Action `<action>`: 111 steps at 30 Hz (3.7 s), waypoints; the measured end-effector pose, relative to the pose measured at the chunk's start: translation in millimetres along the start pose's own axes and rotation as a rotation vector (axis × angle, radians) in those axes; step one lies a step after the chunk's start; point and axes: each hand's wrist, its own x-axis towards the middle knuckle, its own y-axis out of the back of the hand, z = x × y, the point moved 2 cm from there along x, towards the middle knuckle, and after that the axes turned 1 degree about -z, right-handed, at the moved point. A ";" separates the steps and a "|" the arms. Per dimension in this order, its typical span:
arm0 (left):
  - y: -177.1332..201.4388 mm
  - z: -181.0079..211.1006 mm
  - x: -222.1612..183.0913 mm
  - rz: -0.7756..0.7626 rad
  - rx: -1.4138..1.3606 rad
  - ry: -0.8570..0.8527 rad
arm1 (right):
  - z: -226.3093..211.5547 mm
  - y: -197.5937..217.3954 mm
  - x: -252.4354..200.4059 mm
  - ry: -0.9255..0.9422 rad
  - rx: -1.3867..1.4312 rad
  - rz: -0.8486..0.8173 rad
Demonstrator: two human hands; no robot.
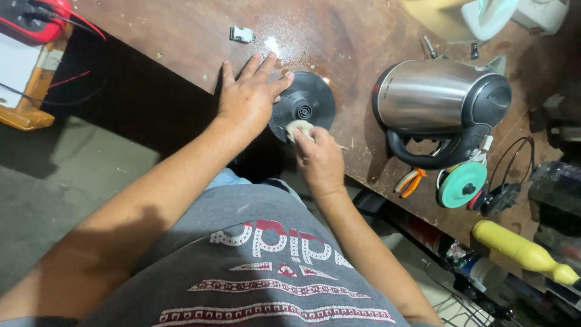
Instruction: Cleaning the electrical base of a kettle using a cloth, cleaning solution, and a small tool for crevices.
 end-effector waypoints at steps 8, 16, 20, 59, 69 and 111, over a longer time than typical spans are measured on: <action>-15.6 -8.8 3.9 0.109 -0.045 -0.042 | -3.7 15.2 0.5 0.111 0.056 -0.031; -7.2 -8.5 4.8 0.088 -0.063 -0.028 | -26.8 8.6 26.0 0.214 0.113 0.029; -11.6 -9.0 0.5 0.093 -0.064 -0.049 | 0.1 19.1 -3.0 0.206 0.113 -0.013; 3.5 7.2 -5.4 0.025 0.034 0.013 | 51.7 28.1 5.4 -0.490 0.114 -0.185; 1.8 1.2 -3.0 0.017 0.050 -0.003 | 20.4 3.5 -29.8 -0.356 0.128 -0.179; 3.6 19.6 -9.8 0.046 -0.037 0.057 | 84.4 20.3 -19.1 -0.279 0.087 -0.044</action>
